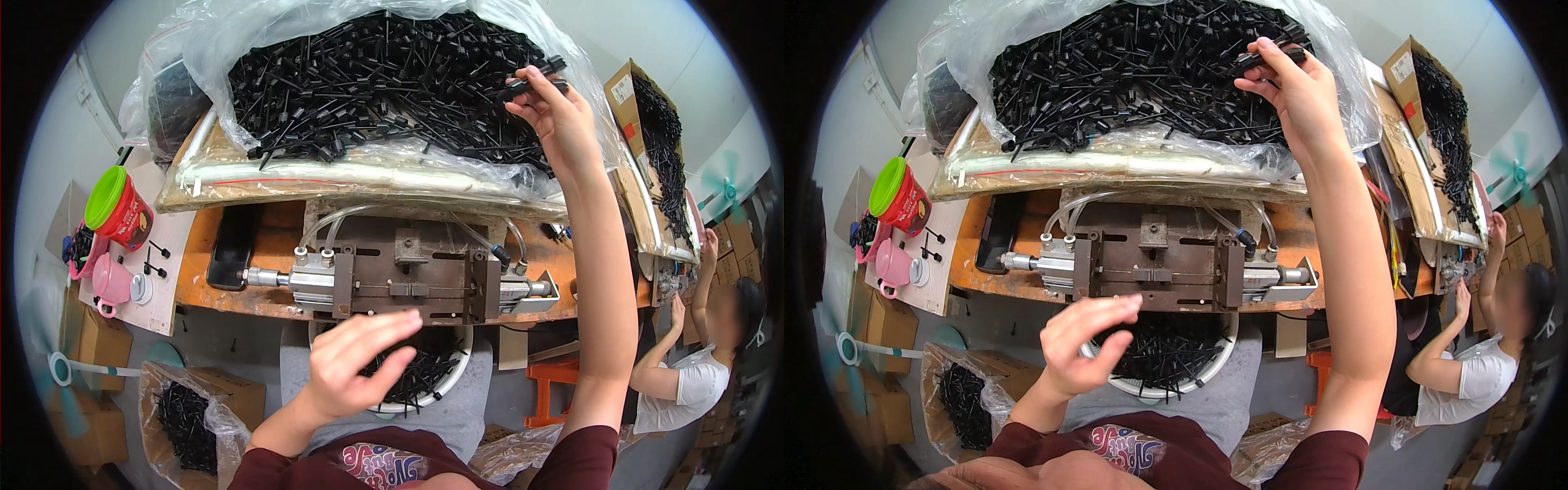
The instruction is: Assembling small black plastic components using a pneumatic clamping tool.
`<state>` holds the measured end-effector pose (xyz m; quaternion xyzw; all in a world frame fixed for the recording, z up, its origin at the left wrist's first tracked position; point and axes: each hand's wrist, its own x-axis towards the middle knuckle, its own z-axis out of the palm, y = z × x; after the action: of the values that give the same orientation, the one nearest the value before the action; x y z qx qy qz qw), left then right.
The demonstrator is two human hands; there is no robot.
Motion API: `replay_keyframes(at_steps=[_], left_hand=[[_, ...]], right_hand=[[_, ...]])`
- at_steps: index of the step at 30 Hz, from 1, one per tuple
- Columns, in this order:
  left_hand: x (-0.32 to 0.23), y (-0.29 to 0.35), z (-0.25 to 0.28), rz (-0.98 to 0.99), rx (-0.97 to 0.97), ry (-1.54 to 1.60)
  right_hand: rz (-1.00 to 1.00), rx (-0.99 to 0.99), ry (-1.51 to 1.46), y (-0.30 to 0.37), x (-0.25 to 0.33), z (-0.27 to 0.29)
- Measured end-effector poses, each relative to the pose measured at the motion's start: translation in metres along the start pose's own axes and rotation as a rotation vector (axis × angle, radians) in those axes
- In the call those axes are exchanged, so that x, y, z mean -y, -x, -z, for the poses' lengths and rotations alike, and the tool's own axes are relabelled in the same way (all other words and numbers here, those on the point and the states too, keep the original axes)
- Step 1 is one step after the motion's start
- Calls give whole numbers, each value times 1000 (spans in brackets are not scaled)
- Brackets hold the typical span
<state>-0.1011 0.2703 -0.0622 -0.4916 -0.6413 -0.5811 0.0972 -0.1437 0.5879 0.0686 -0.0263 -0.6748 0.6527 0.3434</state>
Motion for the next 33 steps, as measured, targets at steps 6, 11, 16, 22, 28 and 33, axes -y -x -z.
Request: replay_keyframes(at_steps=[6,11,16,22,28,33], left_hand=[[9,-18,-9,426,-216,693],[13,-20,0,628,-130,1144],[-5,0,11,518,78,496],[6,23,-13,177,71,-138],[19,32,-26,112,253,-352],[21,26,-29,70,336,-422]], right_hand=[[9,62,-250,59,22,-24],[-259,175,-354,158,12,-31],[-417,66,-350,209,-15,-25],[-240,-143,-187,231,-30,-24],[-249,-151,-148,250,-26,-27],[-248,-142,-114,262,-24,-27]])
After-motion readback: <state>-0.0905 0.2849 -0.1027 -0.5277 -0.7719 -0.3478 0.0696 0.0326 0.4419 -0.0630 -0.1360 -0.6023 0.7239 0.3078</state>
